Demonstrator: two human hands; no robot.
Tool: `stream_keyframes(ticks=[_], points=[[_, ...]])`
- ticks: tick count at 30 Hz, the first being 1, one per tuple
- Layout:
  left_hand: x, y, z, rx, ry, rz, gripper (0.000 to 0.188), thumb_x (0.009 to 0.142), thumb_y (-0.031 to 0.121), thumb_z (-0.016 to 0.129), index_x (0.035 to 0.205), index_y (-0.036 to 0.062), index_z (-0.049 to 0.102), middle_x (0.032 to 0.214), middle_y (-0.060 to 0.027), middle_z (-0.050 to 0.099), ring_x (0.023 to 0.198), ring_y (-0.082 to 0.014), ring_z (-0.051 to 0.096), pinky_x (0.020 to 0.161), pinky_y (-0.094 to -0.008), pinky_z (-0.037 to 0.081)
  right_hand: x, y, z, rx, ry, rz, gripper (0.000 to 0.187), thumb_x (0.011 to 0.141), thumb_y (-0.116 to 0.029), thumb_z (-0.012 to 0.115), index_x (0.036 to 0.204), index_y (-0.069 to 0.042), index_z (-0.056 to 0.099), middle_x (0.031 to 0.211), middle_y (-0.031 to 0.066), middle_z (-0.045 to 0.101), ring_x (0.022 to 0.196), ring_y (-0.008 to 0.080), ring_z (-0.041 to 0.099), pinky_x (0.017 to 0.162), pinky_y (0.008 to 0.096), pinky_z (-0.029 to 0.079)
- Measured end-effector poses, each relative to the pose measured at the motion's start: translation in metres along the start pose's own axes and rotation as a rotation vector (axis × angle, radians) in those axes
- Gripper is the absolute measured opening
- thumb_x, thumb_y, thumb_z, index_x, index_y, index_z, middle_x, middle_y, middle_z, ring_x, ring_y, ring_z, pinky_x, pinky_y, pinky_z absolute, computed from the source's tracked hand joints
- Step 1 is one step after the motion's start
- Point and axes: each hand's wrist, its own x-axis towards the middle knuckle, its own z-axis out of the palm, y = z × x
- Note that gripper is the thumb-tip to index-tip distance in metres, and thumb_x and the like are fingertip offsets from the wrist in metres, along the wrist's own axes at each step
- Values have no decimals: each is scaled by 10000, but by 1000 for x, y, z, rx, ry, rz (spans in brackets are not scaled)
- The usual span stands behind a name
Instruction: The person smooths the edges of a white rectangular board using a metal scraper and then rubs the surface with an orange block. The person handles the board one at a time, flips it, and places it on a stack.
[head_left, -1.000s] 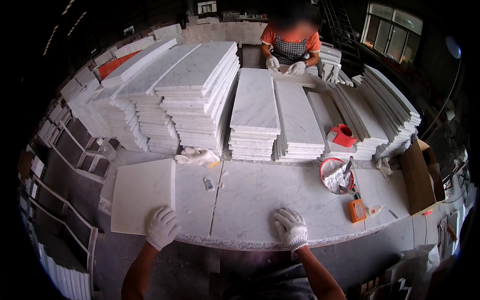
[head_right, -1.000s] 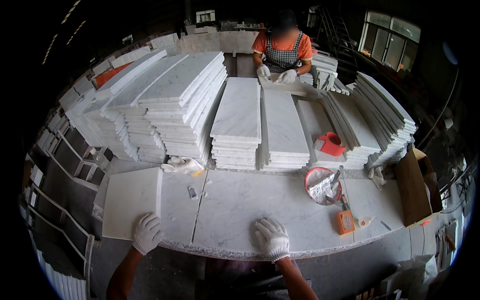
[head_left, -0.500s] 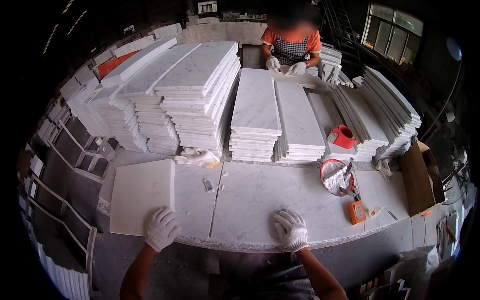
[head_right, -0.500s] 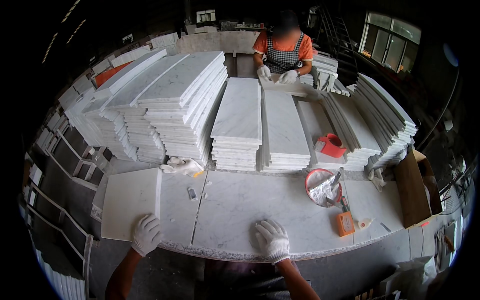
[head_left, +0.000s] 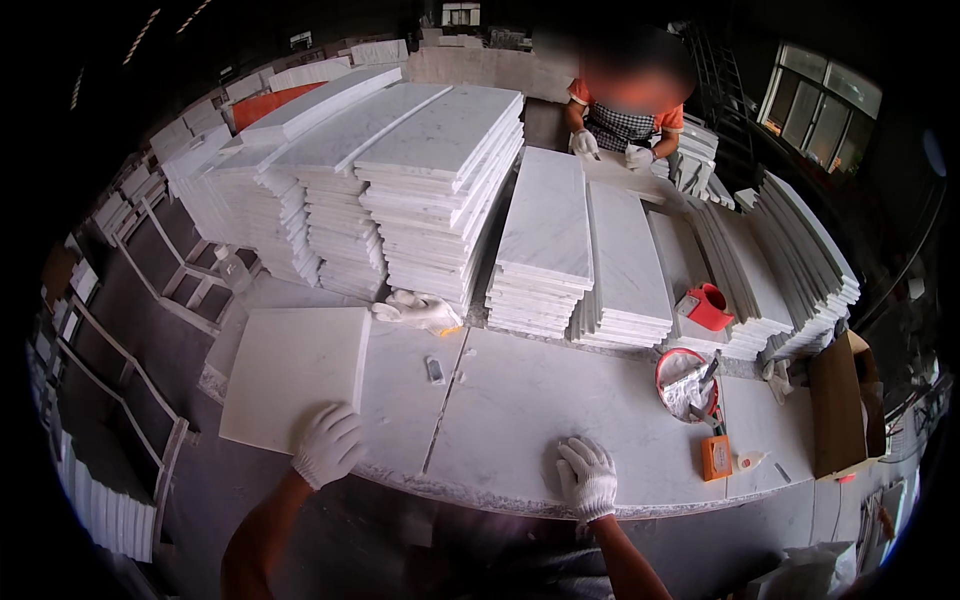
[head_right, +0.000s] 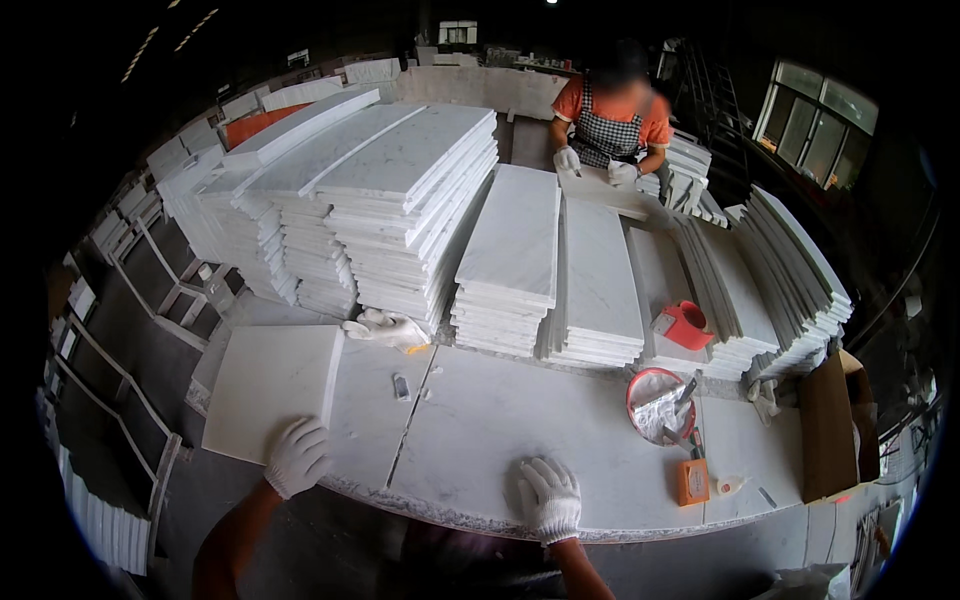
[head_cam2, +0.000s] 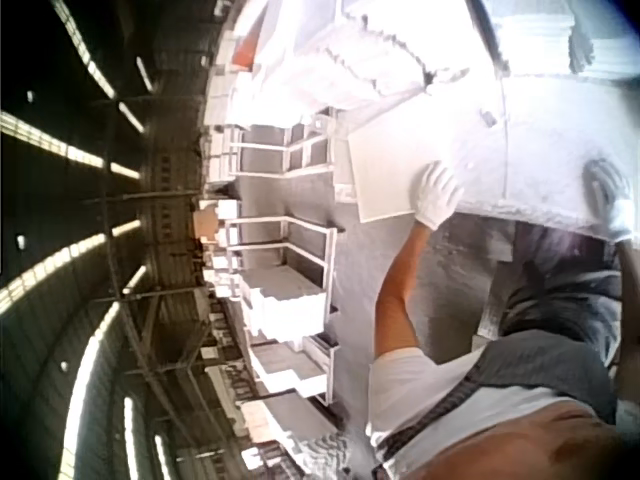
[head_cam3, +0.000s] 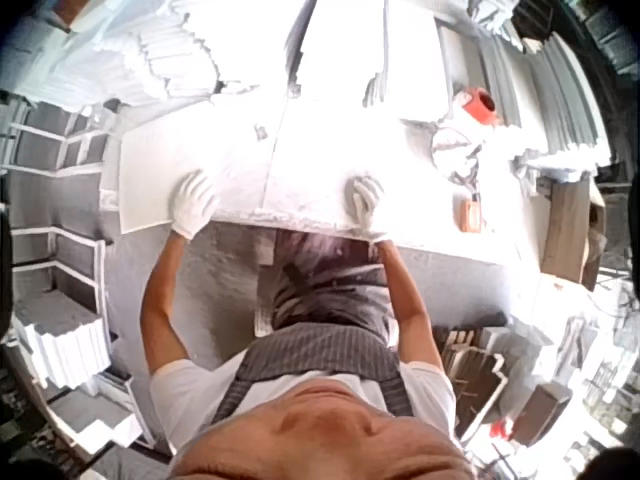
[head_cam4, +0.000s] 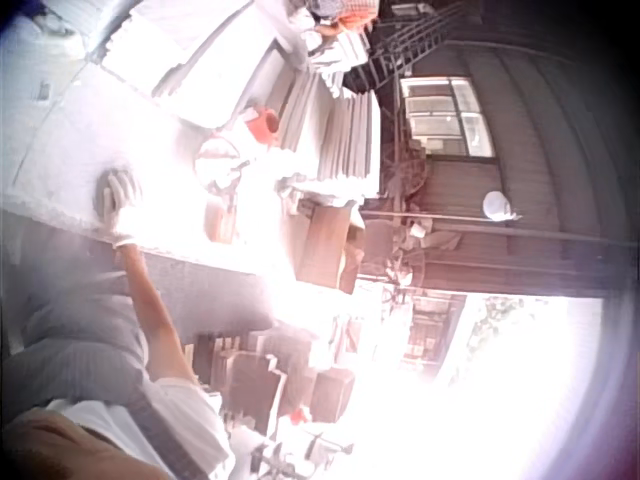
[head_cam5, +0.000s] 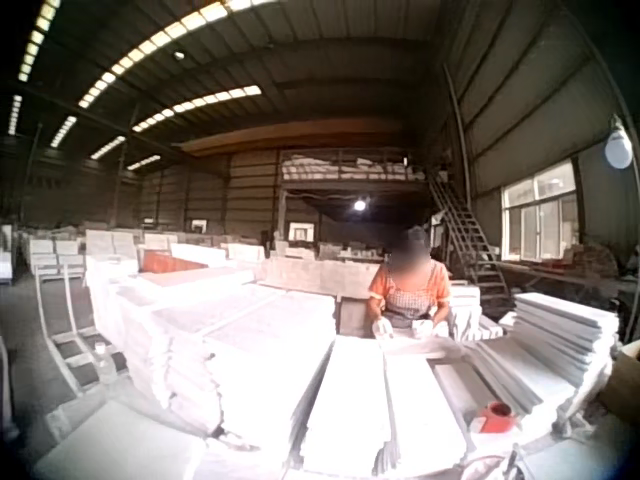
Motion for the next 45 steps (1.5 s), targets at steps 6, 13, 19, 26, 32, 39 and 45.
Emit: stream_keyframes(ticks=[6,13,19,26,32,39,45], points=[[-1,-1,2,17,90,10,223,811,274,637,855,57,606,1019,-75,596,1092,-277,545,986,-460,424,-5,-2,5,3,1,-18,221,780,-175,685,989,-107,712,1100,74,669,1111,301,597,978,460,442],[1,-4,-2,-12,36,41,221,800,280,646,855,70,607,966,-63,586,1061,-270,542,961,-454,434,0,-3,1,12,-4,-6,243,783,-156,671,1016,-103,713,1125,79,669,1127,302,592,994,452,429],[6,-4,-6,-14,17,69,247,765,309,670,832,82,601,943,-74,576,1030,-279,542,924,-456,446,0,-2,-1,-4,-95,-12,356,821,-275,652,1144,-125,672,1189,98,638,1184,322,559,1042,477,402],[13,-2,-11,-14,-6,70,314,743,333,668,884,59,605,956,-83,567,1017,-298,541,924,-465,441,12,44,-21,49,-648,-465,564,930,-479,506,1432,-230,447,1463,140,431,1382,380,360,1163,516,247],[18,-8,-7,-54,-20,97,361,764,355,656,959,53,616,1016,-110,575,1050,-331,529,953,-503,401,7,52,-19,92,-629,-437,522,945,-441,495,1426,-244,445,1469,118,424,1369,369,384,1135,521,300],[27,-10,-10,-26,-81,97,392,775,398,652,939,46,598,1051,-110,577,1013,-331,537,899,-504,425,13,56,-17,115,-584,-463,455,911,-377,564,1336,-221,529,1346,92,514,1282,352,473,1084,516,373],[33,-10,-9,-50,-65,76,342,680,330,670,844,38,600,969,-117,584,938,-331,555,832,-486,451,14,56,-16,153,-624,-402,475,882,-364,573,1333,-215,554,1384,91,501,1304,349,454,1106,520,341]])
